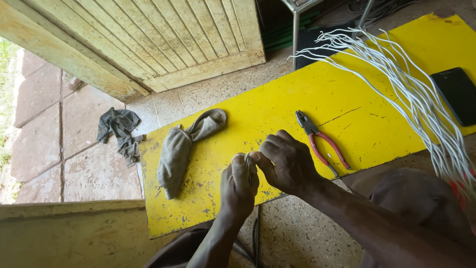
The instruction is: The person uses pliers to cut a wire attached to a red bucket, then places the bucket aside. They pick up a bundle of white wires and a pair of pliers, then repeatedly bend individual wires into U-shapes by hand on a yellow table.
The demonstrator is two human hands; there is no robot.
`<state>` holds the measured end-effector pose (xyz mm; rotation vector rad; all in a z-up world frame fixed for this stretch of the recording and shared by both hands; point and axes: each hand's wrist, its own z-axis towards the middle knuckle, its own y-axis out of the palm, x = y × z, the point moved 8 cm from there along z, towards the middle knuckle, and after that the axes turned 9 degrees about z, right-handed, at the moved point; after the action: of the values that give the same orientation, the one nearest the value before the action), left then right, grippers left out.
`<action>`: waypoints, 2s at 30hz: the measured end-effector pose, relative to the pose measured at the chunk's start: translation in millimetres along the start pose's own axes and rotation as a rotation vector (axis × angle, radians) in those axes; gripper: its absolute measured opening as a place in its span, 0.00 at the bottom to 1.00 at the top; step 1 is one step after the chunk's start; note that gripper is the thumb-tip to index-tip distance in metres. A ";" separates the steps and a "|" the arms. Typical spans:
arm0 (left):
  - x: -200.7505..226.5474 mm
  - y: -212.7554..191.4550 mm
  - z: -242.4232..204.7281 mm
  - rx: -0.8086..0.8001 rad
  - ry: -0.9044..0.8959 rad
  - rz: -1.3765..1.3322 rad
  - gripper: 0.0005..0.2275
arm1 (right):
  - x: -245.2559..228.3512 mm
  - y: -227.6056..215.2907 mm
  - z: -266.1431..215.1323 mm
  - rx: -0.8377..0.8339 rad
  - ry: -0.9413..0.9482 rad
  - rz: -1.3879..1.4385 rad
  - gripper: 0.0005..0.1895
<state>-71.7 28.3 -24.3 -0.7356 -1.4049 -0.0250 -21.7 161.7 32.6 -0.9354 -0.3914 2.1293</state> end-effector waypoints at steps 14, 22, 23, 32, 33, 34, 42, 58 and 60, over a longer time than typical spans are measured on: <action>-2.1 0.0 -3.8 0.229 0.054 0.601 0.34 | 31.3 25.1 -16.8 -0.271 0.673 0.528 0.27; -8.2 -1.1 -8.8 0.275 0.024 0.512 0.34 | 45.0 35.7 -23.2 -0.329 0.874 0.888 0.24; -8.9 3.3 -7.2 0.275 0.027 0.508 0.34 | 42.9 36.8 -24.0 -0.328 0.874 0.883 0.24; -14.4 -9.1 1.5 0.311 -0.009 0.682 0.25 | 38.7 62.8 -38.9 -0.234 1.045 1.001 0.23; -21.7 -11.9 10.3 0.193 -0.103 0.842 0.23 | 40.7 55.7 -29.4 -0.314 0.953 0.809 0.23; -29.5 -6.0 18.2 0.063 -0.192 0.982 0.23 | 46.3 42.0 -24.3 -0.386 0.865 0.597 0.24; -56.0 -53.7 23.4 -0.076 -0.471 1.003 0.23 | 175.3 -90.4 -18.3 -0.030 0.901 -0.042 0.18; -2.7 -47.6 24.0 -0.230 -0.584 1.059 0.26 | 237.3 -238.6 -82.3 0.366 1.275 -0.490 0.16; -3.1 -41.4 26.0 -0.249 -0.565 1.053 0.26 | 273.6 -230.9 -107.0 0.384 1.346 -0.332 0.16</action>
<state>-113.0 7.1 -8.9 -1.7097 -1.3788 0.9010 57.1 516.9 -52.3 -1.6405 0.4945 0.8698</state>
